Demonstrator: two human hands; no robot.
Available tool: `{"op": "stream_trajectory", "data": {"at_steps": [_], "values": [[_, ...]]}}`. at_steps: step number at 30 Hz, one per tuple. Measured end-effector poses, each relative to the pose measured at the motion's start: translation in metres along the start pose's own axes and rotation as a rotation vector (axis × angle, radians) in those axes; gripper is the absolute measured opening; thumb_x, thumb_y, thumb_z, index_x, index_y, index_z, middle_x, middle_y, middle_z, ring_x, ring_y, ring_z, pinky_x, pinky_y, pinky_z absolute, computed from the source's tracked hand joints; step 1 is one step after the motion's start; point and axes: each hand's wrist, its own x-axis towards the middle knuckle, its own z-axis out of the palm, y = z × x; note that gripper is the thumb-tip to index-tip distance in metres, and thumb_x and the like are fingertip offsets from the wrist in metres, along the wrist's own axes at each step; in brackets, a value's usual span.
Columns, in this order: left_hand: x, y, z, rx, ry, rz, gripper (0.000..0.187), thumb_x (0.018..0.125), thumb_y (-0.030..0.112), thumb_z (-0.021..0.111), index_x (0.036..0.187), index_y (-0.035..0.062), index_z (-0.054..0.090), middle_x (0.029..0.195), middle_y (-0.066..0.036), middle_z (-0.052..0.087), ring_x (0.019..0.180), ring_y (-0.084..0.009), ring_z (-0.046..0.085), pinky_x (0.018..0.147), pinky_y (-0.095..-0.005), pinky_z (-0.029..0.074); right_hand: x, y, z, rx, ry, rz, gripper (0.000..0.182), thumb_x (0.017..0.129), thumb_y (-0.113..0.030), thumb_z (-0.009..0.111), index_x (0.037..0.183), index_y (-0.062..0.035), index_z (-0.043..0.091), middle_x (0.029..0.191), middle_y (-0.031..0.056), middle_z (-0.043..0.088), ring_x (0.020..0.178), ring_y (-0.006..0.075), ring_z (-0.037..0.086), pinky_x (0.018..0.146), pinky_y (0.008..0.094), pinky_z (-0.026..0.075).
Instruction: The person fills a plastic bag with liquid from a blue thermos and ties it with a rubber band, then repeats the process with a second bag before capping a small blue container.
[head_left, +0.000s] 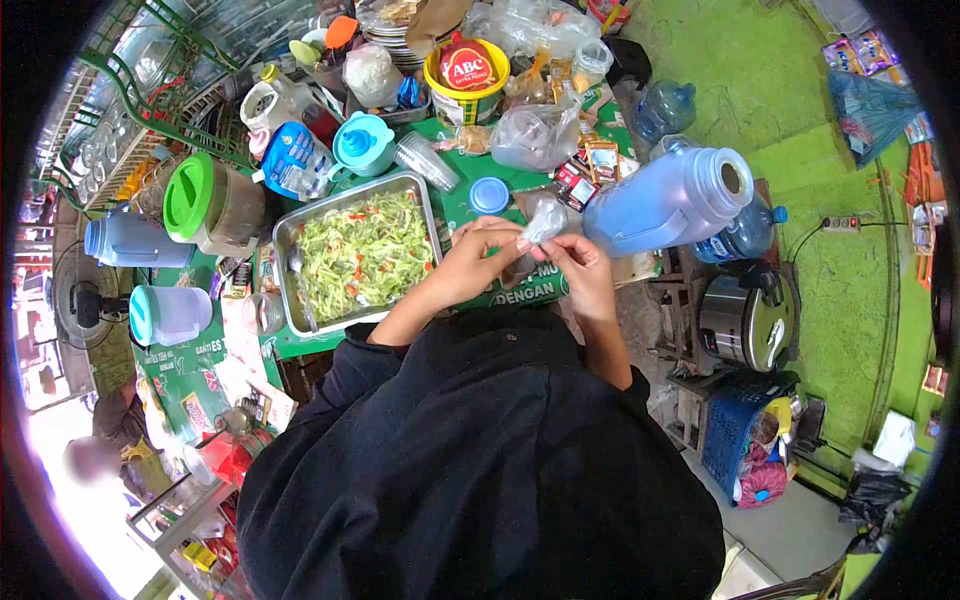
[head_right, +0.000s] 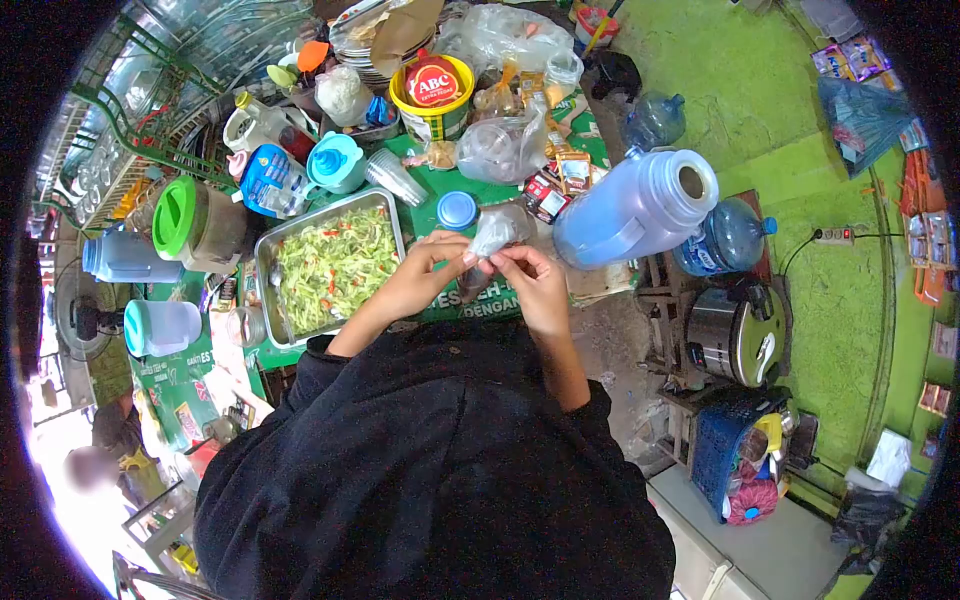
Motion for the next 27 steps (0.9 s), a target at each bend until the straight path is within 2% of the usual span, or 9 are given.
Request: {"op": "stream_trajectory", "data": {"at_steps": [2,6,8,14,19,21,23,25,27], "values": [[0.002,0.001,0.002,-0.059,0.011,-0.024,0.018,0.096,0.022,0.059,0.098,0.0174,0.076,0.111,-0.001,0.069,0.111,-0.0187,0.052,0.101,-0.0354,0.033,-0.003,-0.011,0.005,-0.039,-0.011,-0.029,0.011,0.094,-0.010,0.065,0.096,0.0011,0.067,0.091,0.0070,0.072,0.086,0.0103,0.066,0.082,0.0247,0.050],[0.001,0.017,-0.003,-0.046,-0.021,0.006,0.017,0.096,0.019,0.060,0.101,0.0143,0.075,0.102,-0.002,0.070,0.102,-0.0181,0.053,0.097,-0.0326,0.037,-0.004,-0.012,0.002,-0.093,0.027,-0.053,0.011,0.092,-0.010,0.067,0.094,0.0003,0.066,0.089,0.0062,0.070,0.082,0.0117,0.065,0.078,0.0258,0.050],[0.001,0.022,-0.008,-0.043,-0.055,0.034,0.018,0.096,0.018,0.060,0.103,0.0128,0.075,0.104,-0.002,0.069,0.101,-0.0179,0.053,0.097,-0.0328,0.037,-0.001,-0.015,0.002,-0.662,0.140,-0.297,0.011,0.086,-0.009,0.070,0.092,-0.0009,0.064,0.086,0.0073,0.066,0.080,0.0191,0.064,0.073,0.0313,0.049],[-0.002,0.032,-0.026,-0.396,-0.323,0.048,0.020,0.097,0.017,0.058,0.106,0.0081,0.074,0.118,-0.006,0.062,0.115,-0.0193,0.045,0.106,-0.0354,0.028,0.013,-0.038,0.017,-0.930,0.127,-0.639,0.011,0.079,-0.007,0.071,0.087,-0.0044,0.063,0.084,0.0107,0.061,0.082,0.0299,0.057,0.078,0.0411,0.043],[0.001,0.034,-0.028,-0.256,-0.300,0.163,0.020,0.097,0.022,0.060,0.104,0.0121,0.075,0.104,-0.002,0.060,0.113,-0.0180,0.045,0.104,-0.0367,0.028,0.029,-0.020,0.007,-0.927,0.048,-0.652,0.012,0.083,-0.009,0.070,0.092,-0.0058,0.063,0.082,0.0066,0.060,0.077,0.0222,0.056,0.074,0.0350,0.042],[0.008,0.032,-0.028,0.085,-0.186,0.055,0.019,0.097,0.022,0.060,0.103,0.0126,0.075,0.095,0.001,0.060,0.108,-0.0150,0.047,0.102,-0.0370,0.029,0.034,-0.004,0.004,-0.380,0.104,-0.303,0.009,0.088,-0.012,0.068,0.091,-0.0053,0.062,0.078,0.0000,0.057,0.076,0.0118,0.053,0.068,0.0281,0.040],[0.016,0.030,-0.024,0.184,-0.122,0.032,0.021,0.098,0.022,0.059,0.104,0.0095,0.074,0.085,0.004,0.061,0.095,-0.0106,0.052,0.092,-0.0335,0.037,0.023,-0.014,0.004,-0.260,0.023,-0.136,0.013,0.093,-0.017,0.065,0.094,-0.0049,0.060,0.081,-0.0043,0.053,0.074,0.0050,0.046,0.064,0.0226,0.035],[0.028,0.019,-0.014,-0.411,-0.006,-0.278,0.025,0.099,0.024,0.058,0.104,0.0055,0.074,0.078,0.004,0.063,0.083,-0.0072,0.055,0.080,-0.0280,0.043,0.018,-0.018,0.008,0.281,-0.003,0.036,0.014,0.096,-0.019,0.062,0.098,-0.0059,0.058,0.083,-0.0055,0.051,0.070,0.0043,0.042,0.063,0.0219,0.033],[0.046,0.012,-0.010,-0.395,0.023,-0.211,0.029,0.101,0.024,0.055,0.110,0.0014,0.071,0.091,0.001,0.066,0.086,-0.0070,0.056,0.080,-0.0244,0.045,0.006,-0.027,0.027,0.435,0.100,0.013,0.014,0.099,-0.020,0.056,0.104,-0.0069,0.055,0.083,-0.0044,0.050,0.068,0.0039,0.040,0.062,0.0206,0.031]]}}
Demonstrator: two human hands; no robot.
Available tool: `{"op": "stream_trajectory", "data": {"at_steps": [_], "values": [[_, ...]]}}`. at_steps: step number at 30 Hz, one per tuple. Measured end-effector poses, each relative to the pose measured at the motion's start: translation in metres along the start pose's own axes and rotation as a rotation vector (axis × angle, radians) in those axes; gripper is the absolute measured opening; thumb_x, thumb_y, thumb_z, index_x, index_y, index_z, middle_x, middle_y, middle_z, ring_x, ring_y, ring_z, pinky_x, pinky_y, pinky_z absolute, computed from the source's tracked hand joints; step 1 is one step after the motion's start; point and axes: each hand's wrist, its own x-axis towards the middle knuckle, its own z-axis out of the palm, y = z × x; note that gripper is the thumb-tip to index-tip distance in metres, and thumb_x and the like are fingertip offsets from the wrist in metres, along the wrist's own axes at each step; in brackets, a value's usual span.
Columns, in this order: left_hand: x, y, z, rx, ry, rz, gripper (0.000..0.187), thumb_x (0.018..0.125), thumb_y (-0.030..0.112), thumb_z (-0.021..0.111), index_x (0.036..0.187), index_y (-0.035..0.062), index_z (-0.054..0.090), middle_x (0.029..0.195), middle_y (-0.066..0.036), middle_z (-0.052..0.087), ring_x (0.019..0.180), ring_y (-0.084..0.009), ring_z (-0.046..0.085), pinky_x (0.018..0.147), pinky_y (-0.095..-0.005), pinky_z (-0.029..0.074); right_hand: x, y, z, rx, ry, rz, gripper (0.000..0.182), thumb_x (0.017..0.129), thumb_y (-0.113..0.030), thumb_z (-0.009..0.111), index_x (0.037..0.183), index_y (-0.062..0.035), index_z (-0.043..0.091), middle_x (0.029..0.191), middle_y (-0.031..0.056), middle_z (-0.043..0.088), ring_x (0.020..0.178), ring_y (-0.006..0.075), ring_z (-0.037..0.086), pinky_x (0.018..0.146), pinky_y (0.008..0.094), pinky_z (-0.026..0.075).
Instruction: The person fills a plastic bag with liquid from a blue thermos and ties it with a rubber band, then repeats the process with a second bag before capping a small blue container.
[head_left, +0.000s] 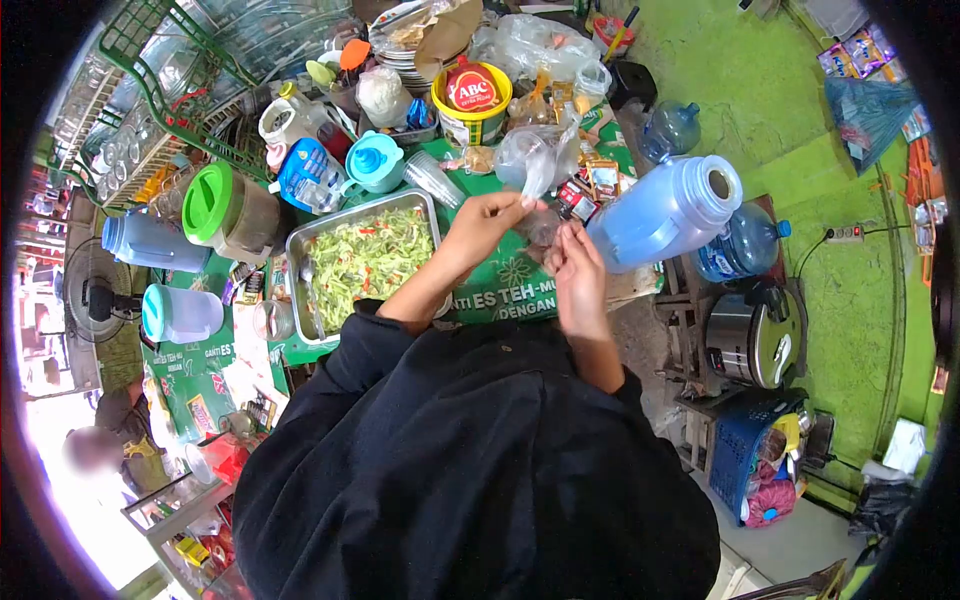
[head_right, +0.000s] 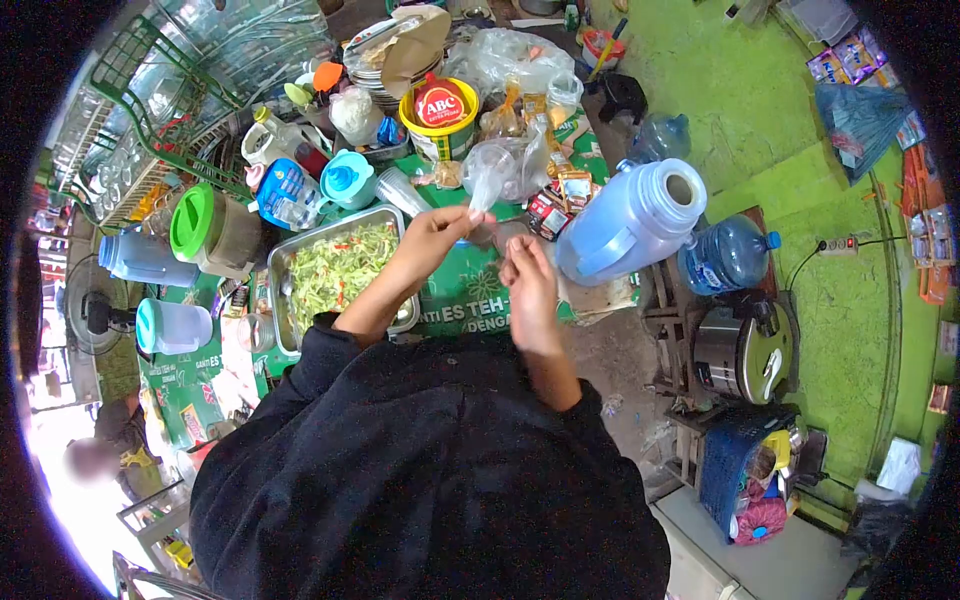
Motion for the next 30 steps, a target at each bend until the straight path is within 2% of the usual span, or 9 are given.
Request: {"op": "stream_trajectory", "data": {"at_steps": [4,7,8,9,12,14,22,27,30], "values": [[0.006,0.068,0.018,0.106,0.010,0.143,0.028,0.099,0.024,0.057,0.107,0.0017,0.071,0.093,0.001,0.067,0.085,-0.0074,0.057,0.079,-0.0238,0.045,-0.047,0.023,0.070,-0.163,-0.061,-0.417,0.017,0.099,-0.017,0.055,0.107,-0.0020,0.054,0.085,0.0014,0.054,0.071,0.0076,0.046,0.062,0.0250,0.037],[-0.012,0.136,0.009,0.140,-0.460,0.246,0.021,0.097,0.018,0.061,0.101,0.0008,0.072,0.092,0.000,0.067,0.085,-0.0069,0.057,0.077,-0.0239,0.045,-0.008,0.037,0.052,-0.824,-0.382,-0.843,0.021,0.095,-0.013,0.059,0.105,0.0043,0.053,0.092,0.0109,0.057,0.073,0.0190,0.054,0.062,0.0341,0.043],[-0.018,0.151,0.004,0.185,-0.518,0.354,0.019,0.096,0.016,0.062,0.099,0.0004,0.072,0.091,0.000,0.067,0.084,-0.0067,0.057,0.076,-0.0239,0.045,0.015,0.061,0.047,-0.844,-0.143,-1.240,0.021,0.094,-0.015,0.060,0.101,0.0049,0.055,0.095,0.0128,0.059,0.075,0.0225,0.057,0.067,0.0379,0.047],[-0.023,0.167,-0.002,0.320,-0.573,0.344,0.018,0.095,0.014,0.063,0.100,-0.0006,0.071,0.088,0.000,0.067,0.081,-0.0060,0.057,0.072,-0.0242,0.045,0.032,0.050,0.045,-0.839,-0.139,-1.251,0.021,0.094,-0.015,0.060,0.101,0.0049,0.055,0.095,0.0128,0.059,0.075,0.0225,0.057,0.067,0.0379,0.047],[-0.029,0.173,-0.010,0.218,-0.544,0.284,0.019,0.097,0.017,0.060,0.104,0.0024,0.071,0.092,0.000,0.069,0.081,-0.0052,0.057,0.072,-0.0226,0.046,0.068,-0.004,0.017,-0.598,-0.413,-0.471,0.014,0.081,-0.007,0.066,0.095,-0.0076,0.062,0.094,0.0094,0.061,0.080,0.0291,0.061,0.069,0.0416,0.049],[-0.028,0.176,-0.018,0.319,-0.446,0.245,0.021,0.099,0.019,0.058,0.102,0.0018,0.070,0.089,0.001,0.067,0.081,-0.0048,0.056,0.072,-0.0227,0.045,0.059,-0.059,0.039,-1.100,-0.185,-1.407,0.019,0.075,-0.006,0.067,0.093,-0.0142,0.066,0.091,0.0072,0.061,0.076,0.0295,0.061,0.068,0.0403,0.049],[0.041,0.171,-0.030,0.725,-0.070,0.450,0.033,0.101,0.028,0.054,0.100,-0.0005,0.069,0.089,-0.001,0.066,0.086,-0.0084,0.056,0.080,-0.0268,0.045,0.037,-0.122,0.049,-1.426,-0.106,-1.188,0.011,0.081,-0.002,0.061,0.089,-0.0098,0.063,0.087,0.0068,0.057,0.075,0.0307,0.062,0.066,0.0416,0.049],[0.065,0.189,-0.017,0.518,-0.242,0.510,0.034,0.100,0.033,0.054,0.099,0.0030,0.070,0.087,0.003,0.063,0.081,-0.0057,0.051,0.077,-0.0230,0.041,0.036,-0.155,0.055,-1.036,-0.332,-1.047,0.005,0.085,0.002,0.054,0.087,-0.0019,0.052,0.118,0.0130,0.063,0.102,0.0252,0.060,0.089,0.0336,0.045],[0.064,0.204,-0.013,0.498,-0.222,0.443,0.034,0.099,0.034,0.055,0.099,0.0045,0.071,0.082,0.005,0.061,0.077,-0.0041,0.048,0.073,-0.0213,0.038,0.033,-0.159,0.064,-0.800,-0.361,-0.795,0.004,0.086,0.001,0.054,0.090,-0.0013,0.052,0.109,0.0116,0.065,0.101,0.0235,0.058,0.091,0.0343,0.044]]}}
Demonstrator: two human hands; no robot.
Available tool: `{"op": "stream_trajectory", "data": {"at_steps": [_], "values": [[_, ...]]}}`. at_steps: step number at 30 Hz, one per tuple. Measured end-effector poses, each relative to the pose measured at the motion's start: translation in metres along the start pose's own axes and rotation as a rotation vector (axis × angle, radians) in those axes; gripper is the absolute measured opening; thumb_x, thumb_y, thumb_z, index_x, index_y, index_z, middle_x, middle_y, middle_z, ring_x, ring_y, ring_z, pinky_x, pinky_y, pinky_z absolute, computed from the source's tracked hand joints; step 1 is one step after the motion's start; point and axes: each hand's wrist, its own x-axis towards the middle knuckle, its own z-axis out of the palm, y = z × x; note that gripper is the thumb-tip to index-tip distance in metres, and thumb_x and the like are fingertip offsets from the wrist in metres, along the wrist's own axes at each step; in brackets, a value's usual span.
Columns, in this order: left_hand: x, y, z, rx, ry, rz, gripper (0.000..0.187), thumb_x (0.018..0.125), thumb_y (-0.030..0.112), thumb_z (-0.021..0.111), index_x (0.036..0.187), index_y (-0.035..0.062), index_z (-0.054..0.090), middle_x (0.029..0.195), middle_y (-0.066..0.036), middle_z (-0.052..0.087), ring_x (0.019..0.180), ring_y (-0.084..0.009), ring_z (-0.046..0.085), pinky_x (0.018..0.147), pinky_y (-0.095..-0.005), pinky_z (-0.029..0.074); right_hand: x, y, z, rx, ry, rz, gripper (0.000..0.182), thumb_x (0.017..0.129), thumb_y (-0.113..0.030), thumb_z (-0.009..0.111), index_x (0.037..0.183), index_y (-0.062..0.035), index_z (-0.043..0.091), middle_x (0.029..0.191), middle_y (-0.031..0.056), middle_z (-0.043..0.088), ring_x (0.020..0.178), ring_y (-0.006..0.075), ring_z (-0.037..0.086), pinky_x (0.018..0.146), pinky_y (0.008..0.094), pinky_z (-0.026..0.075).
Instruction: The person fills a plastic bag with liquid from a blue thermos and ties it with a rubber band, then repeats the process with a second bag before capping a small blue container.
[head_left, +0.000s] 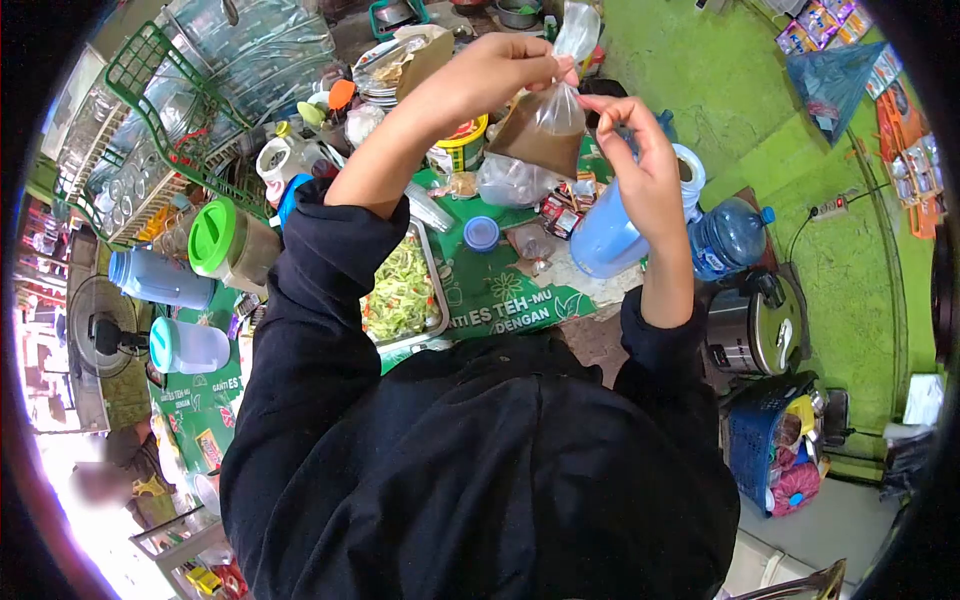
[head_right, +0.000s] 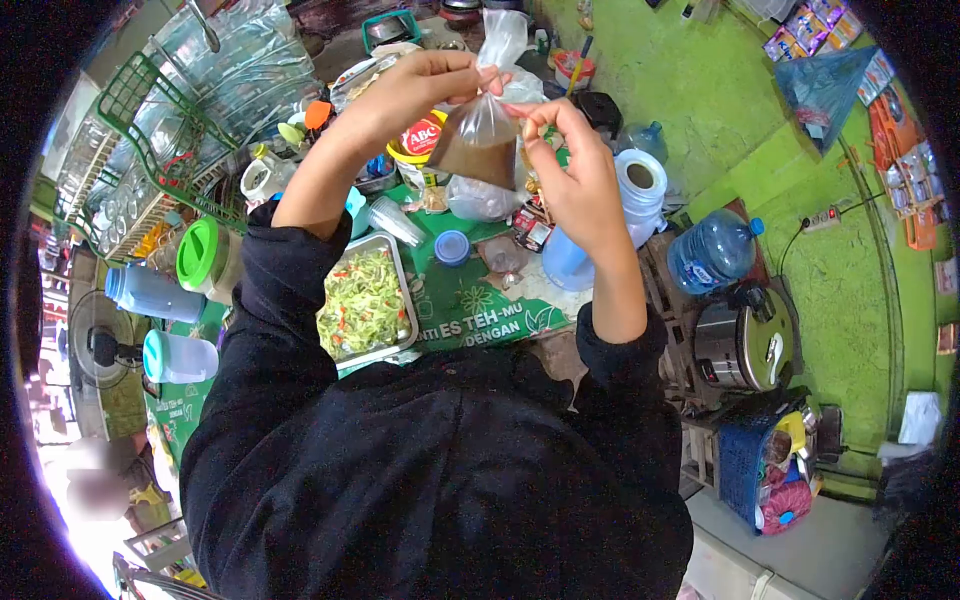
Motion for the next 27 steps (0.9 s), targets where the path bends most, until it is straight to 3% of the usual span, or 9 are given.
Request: {"op": "stream_trajectory", "data": {"at_steps": [12,18,21,22,23,24,25,26,27], "values": [[0.017,-0.001,0.003,0.291,0.168,-0.093,0.033,0.097,0.034,0.058,0.095,0.0052,0.074,0.082,0.002,0.065,0.076,-0.0069,0.052,0.076,-0.0249,0.042,0.025,0.006,-0.018,-0.414,-0.014,-0.203,0.011,0.081,-0.005,0.060,0.091,-0.0031,0.059,0.104,0.0082,0.058,0.107,0.0266,0.050,0.099,0.0348,0.036],[-0.012,0.011,0.008,0.154,0.077,0.112,0.024,0.095,0.025,0.060,0.094,0.0035,0.072,0.082,-0.001,0.066,0.082,-0.0130,0.057,0.078,-0.0295,0.043,0.020,0.016,-0.024,-0.348,-0.057,-0.133,0.013,0.087,-0.010,0.054,0.095,-0.0009,0.059,0.105,0.0081,0.053,0.101,0.0250,0.049,0.093,0.0342,0.037],[-0.033,0.040,0.007,0.180,-0.101,0.427,0.020,0.095,0.021,0.061,0.095,0.0027,0.071,0.076,0.000,0.062,0.084,-0.0133,0.058,0.080,-0.0298,0.044,0.013,0.008,-0.021,0.369,-0.080,-0.009,0.030,0.093,-0.014,0.049,0.109,0.0074,0.060,0.107,0.0077,0.056,0.098,0.0169,0.051,0.090,0.0288,0.038],[-0.036,0.052,0.010,0.204,-0.130,0.482,0.019,0.095,0.020,0.061,0.094,0.0027,0.071,0.072,0.000,0.060,0.080,-0.0122,0.059,0.078,-0.0290,0.045,0.011,0.029,-0.028,0.422,-0.185,-0.068,0.039,0.097,-0.023,0.045,0.123,0.0040,0.054,0.118,0.0110,0.061,0.118,0.0261,0.056,0.106,0.0368,0.040],[-0.039,0.063,0.013,0.228,-0.156,0.535,0.019,0.095,0.019,0.061,0.094,0.0026,0.070,0.069,0.000,0.057,0.076,-0.0112,0.059,0.075,-0.0281,0.046,0.000,0.050,-0.023,0.637,-0.177,0.033,0.044,0.096,-0.031,0.048,0.124,0.0024,0.054,0.122,0.0107,0.059,0.118,0.0264,0.056,0.105,0.0375,0.042],[-0.042,0.075,0.019,0.226,-0.146,0.530,0.019,0.095,0.019,0.061,0.094,0.0026,0.070,0.069,0.000,0.057,0.076,-0.0112,0.059,0.075,-0.0281,0.046,-0.009,0.057,-0.013,0.851,-0.167,0.137,0.049,0.096,-0.039,0.050,0.124,0.0008,0.054,0.126,0.0104,0.057,0.118,0.0268,0.056,0.105,0.0382,0.043],[-0.045,0.087,0.025,0.189,-0.110,0.350,0.019,0.095,0.020,0.062,0.093,0.0029,0.070,0.069,0.000,0.057,0.071,-0.0091,0.057,0.069,-0.0269,0.045,-0.014,0.032,0.042,0.627,0.033,0.091,0.061,0.091,-0.054,0.053,0.124,-0.0037,0.055,0.125,0.0105,0.057,0.119,0.0275,0.055,0.103,0.0432,0.045],[-0.044,0.092,0.028,0.152,-0.086,0.174,0.019,0.095,0.020,0.062,0.092,0.0032,0.070,0.068,0.000,0.057,0.067,-0.0070,0.055,0.063,-0.0258,0.044,-0.017,0.004,0.062,1.204,0.201,0.421,0.055,0.091,-0.055,0.055,0.120,-0.0085,0.058,0.114,0.0100,0.062,0.116,0.0300,0.056,0.096,0.0504,0.046],[-0.041,0.084,0.030,0.118,-0.010,0.157,0.022,0.095,0.022,0.062,0.090,0.0026,0.071,0.068,-0.001,0.057,0.062,-0.0055,0.052,0.057,-0.0258,0.040,-0.038,0.052,0.081,1.667,-0.180,0.304,0.033,0.096,-0.043,0.054,0.111,-0.0144,0.061,0.091,0.0066,0.061,0.097,0.0256,0.057,0.083,0.0470,0.045]]}}
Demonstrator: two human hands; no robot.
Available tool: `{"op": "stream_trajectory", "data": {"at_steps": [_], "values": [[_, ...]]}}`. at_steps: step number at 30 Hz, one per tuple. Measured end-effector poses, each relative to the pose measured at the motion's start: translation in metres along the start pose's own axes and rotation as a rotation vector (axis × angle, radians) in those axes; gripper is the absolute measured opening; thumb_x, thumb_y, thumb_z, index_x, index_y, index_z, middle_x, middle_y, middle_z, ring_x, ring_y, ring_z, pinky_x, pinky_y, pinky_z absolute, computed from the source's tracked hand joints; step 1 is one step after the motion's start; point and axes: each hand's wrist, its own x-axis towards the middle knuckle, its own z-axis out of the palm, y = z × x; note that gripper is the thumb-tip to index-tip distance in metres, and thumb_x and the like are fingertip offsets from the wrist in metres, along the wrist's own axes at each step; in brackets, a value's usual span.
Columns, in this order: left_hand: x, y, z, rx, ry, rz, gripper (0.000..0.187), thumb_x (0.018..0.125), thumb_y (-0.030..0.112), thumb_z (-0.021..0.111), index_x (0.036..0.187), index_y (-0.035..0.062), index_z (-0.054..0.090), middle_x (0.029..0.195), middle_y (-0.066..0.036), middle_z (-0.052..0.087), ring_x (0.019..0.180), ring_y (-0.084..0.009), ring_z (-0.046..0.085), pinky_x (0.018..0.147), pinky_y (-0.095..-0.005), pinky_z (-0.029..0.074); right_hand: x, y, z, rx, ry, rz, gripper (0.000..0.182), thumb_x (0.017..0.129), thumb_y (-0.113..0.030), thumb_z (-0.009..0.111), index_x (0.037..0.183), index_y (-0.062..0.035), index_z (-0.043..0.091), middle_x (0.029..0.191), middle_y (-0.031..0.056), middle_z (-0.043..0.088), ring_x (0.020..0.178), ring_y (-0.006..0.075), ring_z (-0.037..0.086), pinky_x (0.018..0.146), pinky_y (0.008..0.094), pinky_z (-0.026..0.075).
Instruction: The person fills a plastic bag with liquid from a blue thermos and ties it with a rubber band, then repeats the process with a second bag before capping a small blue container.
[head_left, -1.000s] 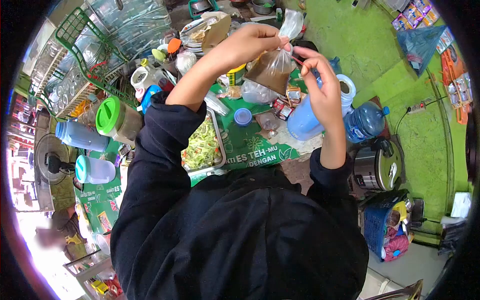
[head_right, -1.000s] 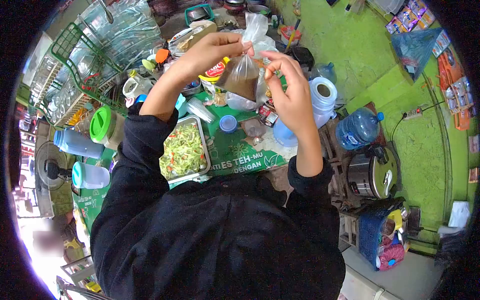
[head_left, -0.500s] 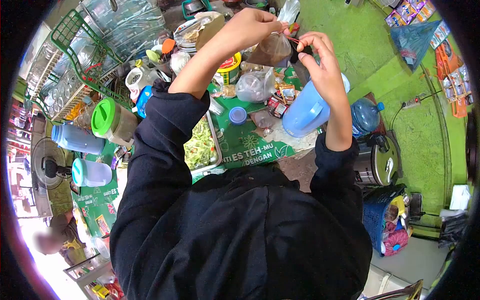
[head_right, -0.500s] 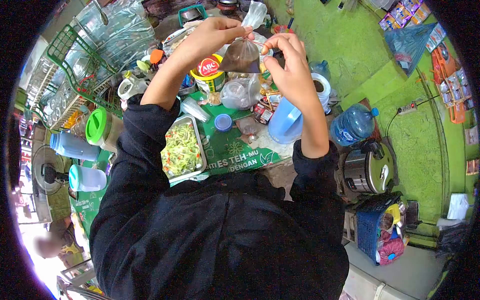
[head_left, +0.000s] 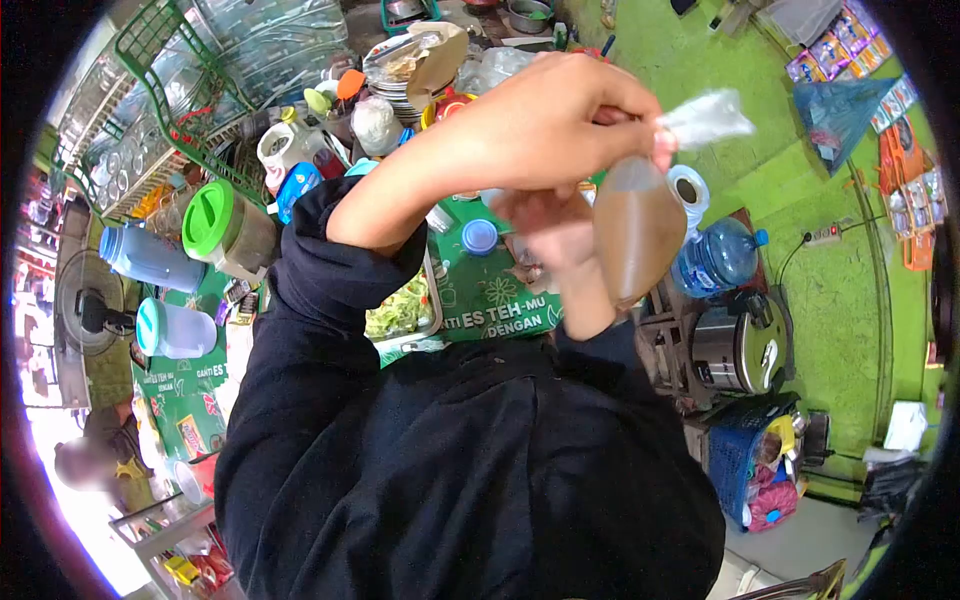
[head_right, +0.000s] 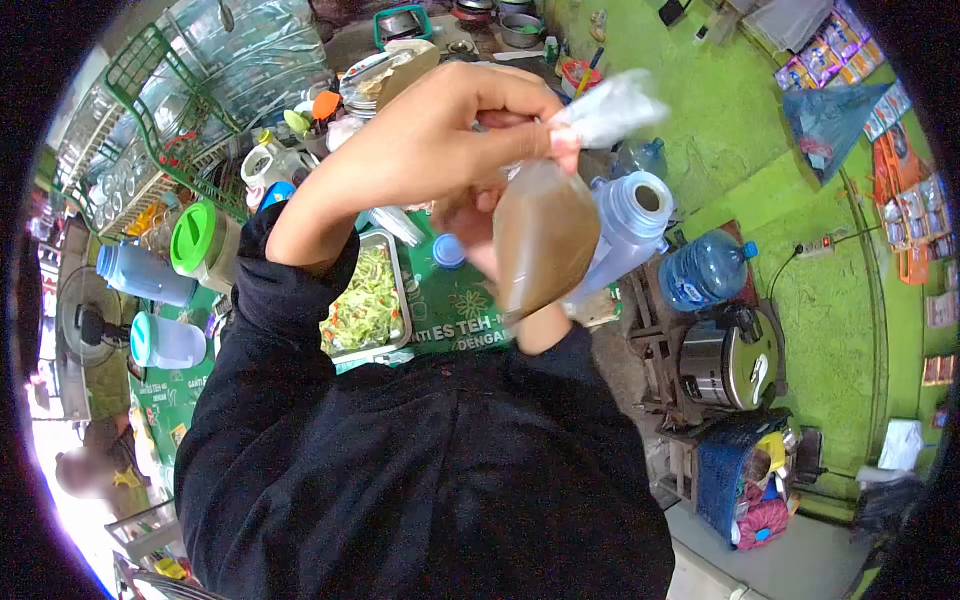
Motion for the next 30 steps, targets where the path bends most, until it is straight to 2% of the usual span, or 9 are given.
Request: {"op": "stream_trajectory", "data": {"at_steps": [3,9,10,11,15,16,24,28,30], "values": [[-0.006,-0.033,-0.004,0.137,0.050,0.001,0.022,0.094,0.022,0.064,0.090,0.0016,0.071,0.070,-0.002,0.058,0.063,-0.0066,0.052,0.058,-0.0274,0.041,-0.025,0.041,-0.004,-0.120,-0.055,0.090,0.017,0.100,-0.035,0.050,0.101,-0.0215,0.060,0.065,0.0006,0.039,0.064,0.0151,0.037,0.070,0.0342,0.035],[-0.065,-0.113,0.026,0.214,0.049,-0.125,0.018,0.093,0.021,0.063,0.089,0.0054,0.071,0.073,-0.009,0.059,0.068,-0.0191,0.055,0.064,-0.0320,0.043,-0.096,0.032,-0.011,-0.340,0.261,0.095,0.020,0.103,-0.028,0.049,0.109,-0.0104,0.056,0.071,0.0007,0.048,0.066,0.0125,0.045,0.067,0.0299,0.038],[-0.079,-0.128,0.031,0.218,0.039,-0.174,0.018,0.092,0.022,0.063,0.086,0.0071,0.071,0.069,-0.008,0.057,0.064,-0.0199,0.053,0.062,-0.0331,0.042,-0.108,0.027,-0.021,-0.696,0.387,0.141,0.019,0.102,-0.025,0.051,0.109,-0.0077,0.055,0.072,-0.0004,0.048,0.066,0.0098,0.045,0.065,0.0267,0.038],[-0.094,-0.140,0.038,0.097,-0.005,-0.238,0.017,0.093,0.021,0.063,0.089,0.0066,0.071,0.077,-0.009,0.059,0.074,-0.0208,0.054,0.069,-0.0340,0.043,-0.117,0.025,-0.032,-1.054,0.505,0.189,0.018,0.102,-0.021,0.052,0.109,-0.0051,0.055,0.073,-0.0015,0.049,0.066,0.0072,0.045,0.062,0.0236,0.038],[-0.164,-0.183,0.094,0.094,-0.152,-0.326,0.011,0.092,0.017,0.062,0.098,0.0134,0.071,0.095,-0.003,0.056,0.102,-0.0203,0.049,0.089,-0.0362,0.032,-0.144,0.024,-0.066,-1.308,0.628,0.167,0.013,0.099,-0.014,0.056,0.103,-0.0023,0.061,0.080,-0.0010,0.057,0.068,0.0049,0.050,0.062,0.0214,0.041],[-0.178,-0.188,0.115,0.122,-0.181,-0.368,0.013,0.091,0.016,0.062,0.101,0.0173,0.071,0.103,-0.003,0.053,0.107,-0.0206,0.044,0.092,-0.0346,0.028,-0.148,0.019,-0.066,-1.543,0.692,0.345,0.012,0.096,-0.013,0.059,0.101,-0.0023,0.063,0.083,0.0032,0.063,0.070,0.0088,0.055,0.064,0.0257,0.045],[-0.195,-0.213,0.216,0.079,0.119,-0.335,0.011,0.083,0.014,0.068,0.093,0.0128,0.073,0.142,-0.002,0.046,0.116,-0.0294,0.041,0.097,-0.0435,0.028,-0.164,0.009,-0.113,-2.073,0.783,0.234,0.010,0.092,-0.010,0.058,0.098,-0.0027,0.062,0.087,0.0187,0.065,0.082,0.0382,0.061,0.072,0.0454,0.047],[-0.193,-0.222,0.212,0.108,0.170,-0.297,0.010,0.082,0.012,0.070,0.091,0.0115,0.074,0.130,-0.003,0.053,0.113,-0.0287,0.044,0.094,-0.0418,0.030,-0.165,-0.005,-0.137,-2.304,0.719,0.184,0.015,0.093,-0.012,0.056,0.102,-0.0023,0.062,0.087,0.0204,0.066,0.083,0.0398,0.062,0.072,0.0467,0.048],[-0.193,-0.229,0.213,0.063,0.181,-0.401,0.012,0.084,0.012,0.068,0.095,0.0106,0.074,0.116,-0.005,0.055,0.108,-0.0283,0.047,0.090,-0.0406,0.032,-0.164,-0.008,-0.141,-2.356,0.695,0.360,0.021,0.092,-0.012,0.057,0.109,-0.0030,0.065,0.088,0.0212,0.067,0.083,0.0420,0.063,0.071,0.0443,0.049]]}}
